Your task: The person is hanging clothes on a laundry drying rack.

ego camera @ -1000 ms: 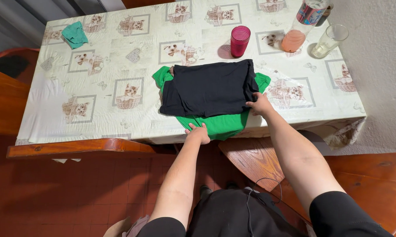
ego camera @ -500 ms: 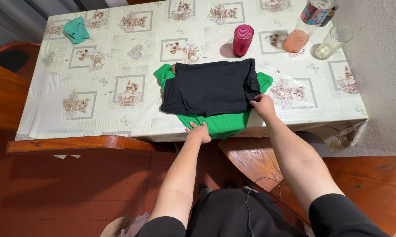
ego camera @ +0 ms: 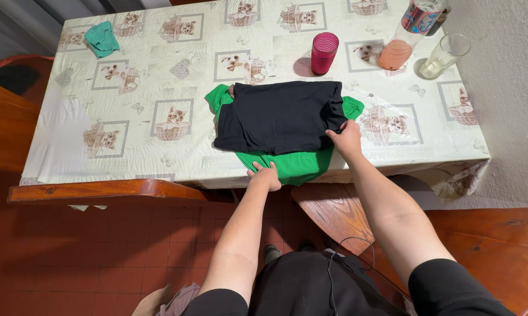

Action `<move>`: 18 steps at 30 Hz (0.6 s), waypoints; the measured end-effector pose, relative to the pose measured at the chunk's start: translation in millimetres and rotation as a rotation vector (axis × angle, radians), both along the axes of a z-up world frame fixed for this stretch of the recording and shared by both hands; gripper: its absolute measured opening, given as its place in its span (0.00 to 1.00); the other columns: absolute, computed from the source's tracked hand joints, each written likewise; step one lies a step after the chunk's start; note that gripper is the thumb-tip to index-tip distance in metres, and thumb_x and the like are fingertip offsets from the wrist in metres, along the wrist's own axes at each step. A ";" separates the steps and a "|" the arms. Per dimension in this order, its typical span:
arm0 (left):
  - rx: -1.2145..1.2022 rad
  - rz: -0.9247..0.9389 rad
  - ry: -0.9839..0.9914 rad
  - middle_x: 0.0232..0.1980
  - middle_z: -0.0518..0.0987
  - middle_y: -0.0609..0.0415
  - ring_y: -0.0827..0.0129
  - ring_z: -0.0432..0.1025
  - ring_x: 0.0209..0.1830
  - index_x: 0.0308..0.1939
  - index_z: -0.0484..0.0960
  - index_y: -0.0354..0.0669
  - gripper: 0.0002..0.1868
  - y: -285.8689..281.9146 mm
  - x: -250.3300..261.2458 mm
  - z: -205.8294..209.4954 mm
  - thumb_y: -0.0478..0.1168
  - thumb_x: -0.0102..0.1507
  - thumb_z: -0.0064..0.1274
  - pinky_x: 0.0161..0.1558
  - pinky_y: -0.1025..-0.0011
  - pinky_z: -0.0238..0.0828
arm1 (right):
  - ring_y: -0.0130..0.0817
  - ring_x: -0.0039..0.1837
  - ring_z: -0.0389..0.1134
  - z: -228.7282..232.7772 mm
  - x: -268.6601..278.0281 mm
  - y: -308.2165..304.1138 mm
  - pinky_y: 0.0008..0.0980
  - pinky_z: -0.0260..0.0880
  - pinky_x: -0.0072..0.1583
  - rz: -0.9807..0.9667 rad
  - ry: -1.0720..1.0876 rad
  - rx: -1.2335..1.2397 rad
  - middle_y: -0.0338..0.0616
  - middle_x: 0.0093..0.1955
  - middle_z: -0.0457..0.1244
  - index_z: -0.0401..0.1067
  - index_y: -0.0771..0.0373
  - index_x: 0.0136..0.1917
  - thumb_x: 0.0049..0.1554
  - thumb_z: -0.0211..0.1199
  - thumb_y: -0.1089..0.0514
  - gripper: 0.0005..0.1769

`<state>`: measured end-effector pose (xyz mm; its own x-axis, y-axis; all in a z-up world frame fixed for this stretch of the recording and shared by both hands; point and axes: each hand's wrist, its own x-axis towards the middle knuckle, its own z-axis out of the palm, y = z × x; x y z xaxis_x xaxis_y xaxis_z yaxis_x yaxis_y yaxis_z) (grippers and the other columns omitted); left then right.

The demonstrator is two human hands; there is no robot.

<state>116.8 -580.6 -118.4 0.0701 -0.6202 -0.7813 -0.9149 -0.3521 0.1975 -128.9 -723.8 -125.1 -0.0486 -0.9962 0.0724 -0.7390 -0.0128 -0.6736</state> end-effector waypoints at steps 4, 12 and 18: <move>-0.018 -0.012 0.005 0.79 0.37 0.15 0.30 0.24 0.83 0.83 0.32 0.44 0.50 -1.7 0.3 -8.2 0.39 0.64 0.47 0.79 0.40 0.28 | 0.61 0.56 0.67 32.6 22.6 12.6 0.51 0.68 0.57 -0.105 -0.042 -0.023 0.64 0.53 0.66 0.63 0.70 0.57 0.47 0.78 0.49 0.35; -0.039 -0.021 0.016 0.79 0.40 0.16 0.30 0.23 0.83 0.83 0.33 0.43 0.51 -0.6 1.4 -12.0 0.35 0.61 0.46 0.78 0.38 0.27 | 0.59 0.59 0.70 34.4 47.5 -3.1 0.47 0.69 0.61 0.082 -0.176 -0.007 0.60 0.55 0.70 0.74 0.63 0.57 0.58 0.68 0.51 0.18; -0.033 -0.003 0.019 0.78 0.40 0.14 0.29 0.22 0.82 0.83 0.32 0.44 0.53 -0.4 1.1 -10.9 0.32 0.59 0.44 0.78 0.38 0.26 | 0.59 0.65 0.65 68.2 80.1 22.1 0.45 0.68 0.64 0.395 -0.102 -0.416 0.58 0.64 0.63 0.72 0.68 0.54 0.56 0.70 0.61 0.15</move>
